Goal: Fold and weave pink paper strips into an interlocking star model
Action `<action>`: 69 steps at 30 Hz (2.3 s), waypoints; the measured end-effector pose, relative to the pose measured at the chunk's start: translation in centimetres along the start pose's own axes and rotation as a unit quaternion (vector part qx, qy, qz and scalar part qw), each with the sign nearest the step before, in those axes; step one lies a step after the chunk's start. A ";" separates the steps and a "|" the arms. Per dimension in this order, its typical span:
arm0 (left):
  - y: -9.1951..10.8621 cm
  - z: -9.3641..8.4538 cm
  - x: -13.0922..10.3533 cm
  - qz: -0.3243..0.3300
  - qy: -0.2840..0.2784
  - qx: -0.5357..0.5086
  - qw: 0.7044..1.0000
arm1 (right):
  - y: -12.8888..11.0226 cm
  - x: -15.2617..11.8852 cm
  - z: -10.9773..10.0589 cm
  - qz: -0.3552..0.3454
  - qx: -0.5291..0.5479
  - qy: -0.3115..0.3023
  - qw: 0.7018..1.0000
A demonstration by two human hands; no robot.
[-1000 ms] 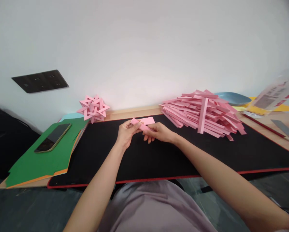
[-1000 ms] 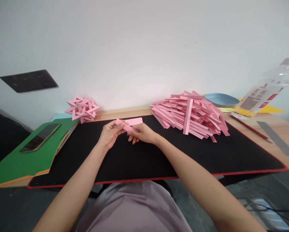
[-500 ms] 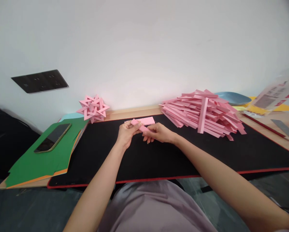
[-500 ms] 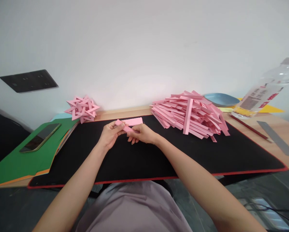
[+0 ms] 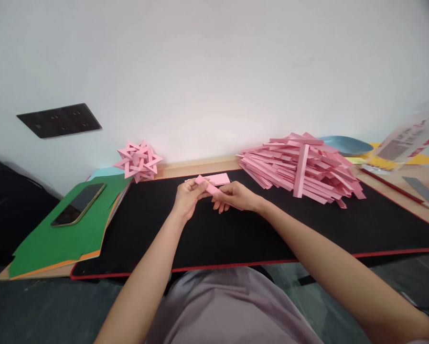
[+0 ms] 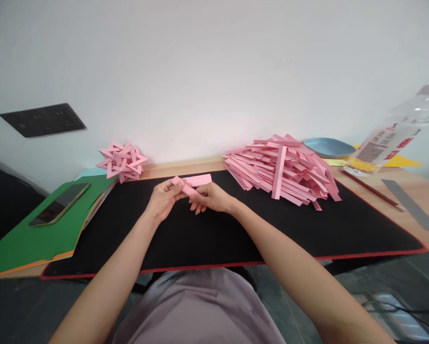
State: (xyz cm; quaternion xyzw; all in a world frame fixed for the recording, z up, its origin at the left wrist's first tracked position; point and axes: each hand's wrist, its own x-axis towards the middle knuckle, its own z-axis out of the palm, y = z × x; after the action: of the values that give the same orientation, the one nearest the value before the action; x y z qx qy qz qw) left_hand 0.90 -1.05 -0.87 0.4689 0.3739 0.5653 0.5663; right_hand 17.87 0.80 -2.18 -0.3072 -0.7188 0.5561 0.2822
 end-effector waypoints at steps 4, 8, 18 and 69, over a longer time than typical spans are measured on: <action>0.0 0.0 0.0 -0.001 -0.004 0.000 1.000 | 0.1 0.0 0.0 -0.001 -0.002 0.002 1.000; 0.0 0.0 0.0 -0.002 -0.004 0.004 1.000 | 0.0 0.0 0.0 0.002 -0.002 0.001 1.000; 0.1 0.0 -0.1 -0.009 0.012 0.015 1.000 | -0.1 0.0 0.1 0.002 -0.004 0.000 1.000; 0.5 -0.2 -0.1 -0.007 0.004 0.001 1.000 | -0.4 -0.1 -0.2 -0.002 0.023 -0.018 1.000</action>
State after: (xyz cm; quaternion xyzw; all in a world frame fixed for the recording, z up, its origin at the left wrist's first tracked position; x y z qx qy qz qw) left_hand 0.60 -1.19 -0.48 0.4644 0.3800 0.5630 0.5682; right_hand 18.01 0.76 -1.78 -0.2895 -0.7113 0.5773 0.2775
